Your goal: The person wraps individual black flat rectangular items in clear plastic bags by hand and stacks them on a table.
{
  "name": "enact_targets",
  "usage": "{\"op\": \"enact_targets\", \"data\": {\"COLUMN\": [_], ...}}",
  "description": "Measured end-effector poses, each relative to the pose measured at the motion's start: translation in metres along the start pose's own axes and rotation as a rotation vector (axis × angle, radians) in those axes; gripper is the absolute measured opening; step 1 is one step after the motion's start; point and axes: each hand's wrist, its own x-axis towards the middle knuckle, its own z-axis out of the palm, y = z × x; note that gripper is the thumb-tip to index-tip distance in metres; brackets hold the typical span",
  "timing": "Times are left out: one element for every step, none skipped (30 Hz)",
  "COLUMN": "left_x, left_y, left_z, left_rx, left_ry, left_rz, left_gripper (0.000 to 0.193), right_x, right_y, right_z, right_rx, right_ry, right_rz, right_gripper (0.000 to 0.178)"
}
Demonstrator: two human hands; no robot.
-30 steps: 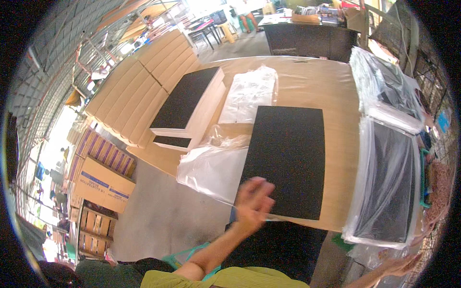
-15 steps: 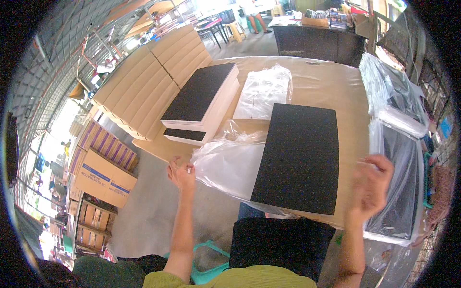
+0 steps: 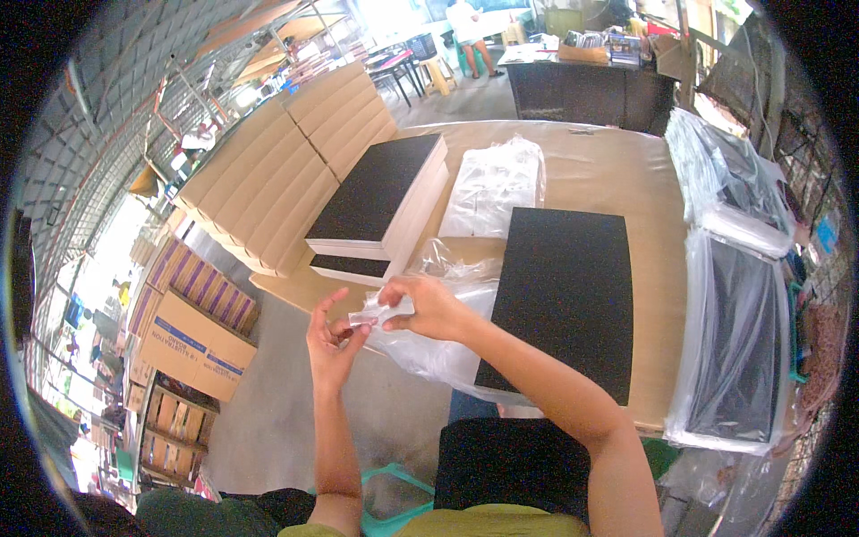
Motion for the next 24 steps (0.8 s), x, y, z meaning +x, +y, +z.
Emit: {"op": "enact_targets", "data": {"left_x": [0.0, 0.0, 0.0, 0.0, 0.0, 0.001, 0.003, 0.003, 0.003, 0.004, 0.004, 0.005, 0.008, 0.008, 0.008, 0.007, 0.008, 0.013, 0.019, 0.025, 0.027, 0.027, 0.018, 0.006], "left_y": [0.001, 0.002, 0.004, 0.004, 0.002, -0.001, -0.003, -0.004, -0.004, -0.005, -0.014, -0.032, -0.044, -0.042, -0.04, -0.036, -0.045, -0.062, -0.072, -0.052, -0.03, -0.007, 0.002, 0.006], "left_z": [0.001, 0.005, 0.012, 0.016, 0.016, 0.016, 0.017, 0.018, 0.018, 0.023, 0.021, 0.018, 0.019, 0.027, 0.043, 0.05, 0.043, 0.032, 0.029, 0.035, 0.042, 0.046, 0.047, 0.046], "left_rx": [0.001, -0.039, -0.079, -0.122, -0.066, -0.009, 0.045, 0.082, 0.12, 0.147, 0.215, 0.283, 0.344, -0.028, -0.398, -0.76, -0.936, -1.097, -1.249, -1.014, -0.752, -0.466, -0.426, -0.382], "left_ry": [0.007, 0.029, 0.051, 0.076, 0.081, 0.086, 0.089, 0.087, 0.086, 0.076, 0.071, 0.064, 0.051, 0.012, -0.029, -0.068, -0.368, -0.676, -1.005, -1.318, -1.598, -1.841, -1.918, -1.994], "left_rz": [0.02, 0.047, 0.075, 0.1, 0.068, 0.036, 0.003, -0.028, -0.06, -0.089, 0.055, 0.199, 0.342, 0.182, 0.018, -0.151, -0.36, -0.57, -0.783, -0.6, -0.398, -0.179, -0.263, -0.347], "left_gripper": [0.063, 0.065, 0.067, 0.07, 0.07, 0.07, 0.07, 0.069, 0.068, 0.067, 0.06, 0.054, 0.049, 0.045, 0.045, 0.047, 0.048, 0.051, 0.054, 0.053, 0.052, 0.051, 0.05, 0.05], "right_x": [0.003, 0.004, 0.002, 0.0, -0.001, -0.003, -0.005, -0.008, -0.012, -0.016, -0.015, -0.014, -0.013, -0.012, -0.013, -0.014, -0.013, -0.014, -0.017, -0.023, -0.026, -0.028, -0.033, -0.046], "right_y": [0.0, 0.0, 0.0, -0.001, -0.002, -0.004, -0.006, -0.008, -0.012, -0.012, -0.013, -0.012, -0.009, -0.011, -0.013, -0.016, -0.017, -0.018, -0.016, -0.009, -0.003, 0.0, 0.003, 0.005], "right_z": [0.002, 0.004, 0.007, 0.009, 0.01, 0.01, 0.009, 0.008, 0.006, 0.001, 0.001, 0.002, 0.001, 0.002, 0.003, 0.005, 0.008, 0.009, 0.004, -0.006, -0.014, -0.021, -0.028, -0.032], "right_rx": [0.062, 0.06, 0.058, 0.055, -0.006, -0.067, -0.13, -0.186, -0.242, -0.31, -0.324, -0.337, -0.356, -0.357, -0.358, -0.352, -0.276, -0.201, -0.139, -0.075, 0.022, 0.119, 0.22, 0.537], "right_ry": [-0.065, -0.014, 0.038, 0.084, 0.132, 0.178, 0.227, 0.232, 0.238, 0.248, 0.299, 0.351, 0.405, 0.452, 0.499, 0.547, 0.534, 0.521, 0.512, 0.288, -0.014, -0.315, -0.614, -0.829], "right_rz": [0.076, 0.046, 0.016, -0.011, -0.057, -0.103, -0.148, -0.128, -0.108, -0.084, -0.181, -0.278, -0.369, -0.377, -0.384, -0.391, -0.359, -0.327, -0.29, -0.167, -0.054, 0.064, 0.188, 0.245], "right_gripper": [0.015, 0.013, 0.011, 0.01, 0.01, 0.01, 0.011, 0.011, 0.011, 0.01, 0.011, 0.011, 0.011, 0.01, 0.009, 0.008, 0.007, 0.006, 0.006, 0.007, 0.009, 0.012, 0.016, 0.026]}}
